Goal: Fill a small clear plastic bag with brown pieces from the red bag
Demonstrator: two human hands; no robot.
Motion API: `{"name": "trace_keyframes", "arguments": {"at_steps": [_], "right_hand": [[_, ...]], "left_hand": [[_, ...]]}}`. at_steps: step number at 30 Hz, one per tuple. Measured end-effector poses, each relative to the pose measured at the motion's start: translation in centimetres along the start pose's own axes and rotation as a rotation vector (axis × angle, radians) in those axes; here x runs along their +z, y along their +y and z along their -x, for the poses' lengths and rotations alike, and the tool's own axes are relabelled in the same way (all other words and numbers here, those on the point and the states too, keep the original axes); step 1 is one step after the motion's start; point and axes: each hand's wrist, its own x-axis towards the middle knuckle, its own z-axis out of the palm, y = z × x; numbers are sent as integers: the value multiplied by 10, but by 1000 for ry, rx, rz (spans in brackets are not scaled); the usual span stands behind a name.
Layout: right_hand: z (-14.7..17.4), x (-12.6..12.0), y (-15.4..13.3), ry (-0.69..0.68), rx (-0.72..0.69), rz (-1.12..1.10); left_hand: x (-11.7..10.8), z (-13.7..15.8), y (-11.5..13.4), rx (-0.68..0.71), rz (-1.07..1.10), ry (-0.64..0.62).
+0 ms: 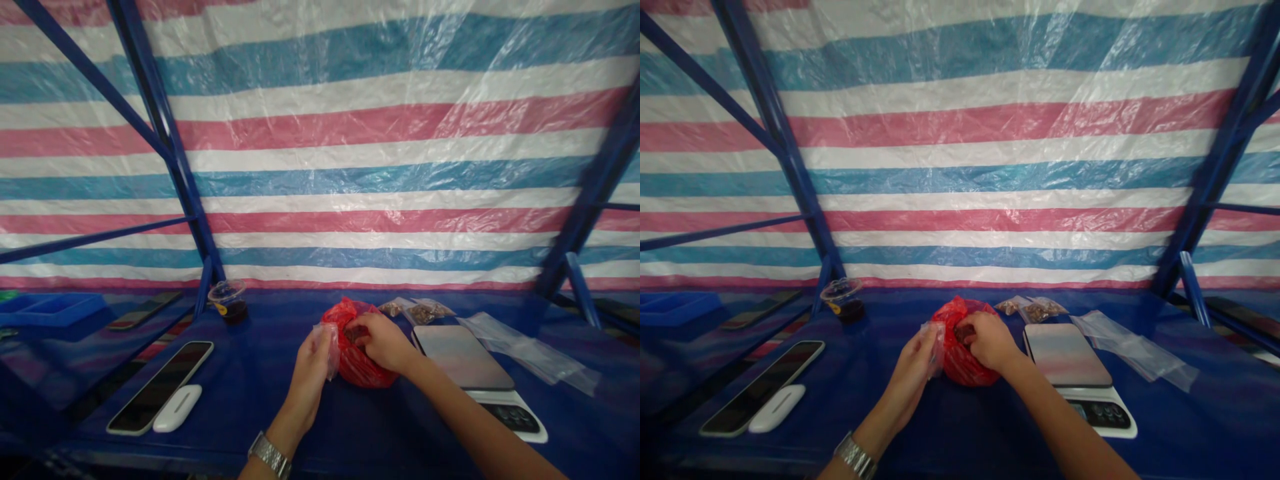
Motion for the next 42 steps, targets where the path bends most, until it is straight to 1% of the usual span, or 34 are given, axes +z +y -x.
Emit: {"name": "trace_keyframes", "arguments": {"at_steps": [4,7,10,12,13,15,17,20,25,28,31,35,37,42], "right_hand": [[-3,-7,8,1,-3,-167],[-2,-17,9,-26,-45,-288],[2,-28,2,-52,-113,-467],[6,-33,-7,-69,-139,-567],[7,-35,-12,-78,-141,-581],[10,-37,-22,-84,-145,-516],[11,-39,-28,-66,-155,-401],[13,-43,-32,-43,-155,-267],[15,-49,-32,-99,-87,-143],[17,-49,-33,-56,-87,-77],[18,-50,-35,-17,-166,-53],[19,-54,-37,-27,-269,-51],[20,-56,-36,-41,-309,-65],[20,-57,-32,-14,-359,-124]], "left_hand": [[-7,-2,1,157,-205,-10],[-13,-3,-3,235,-310,46],[-18,-4,-10,324,-466,103],[-18,-3,-12,398,-631,94],[-17,-2,-12,432,-702,74],[-14,1,-11,476,-774,44],[-9,5,-9,486,-791,49],[-4,9,-7,468,-787,72],[0,10,-6,450,-790,6],[3,9,-7,419,-799,9],[9,10,-8,407,-807,-14],[15,10,-10,441,-799,-71],[18,9,-13,468,-781,-72],[23,7,-16,523,-683,-71]]}}
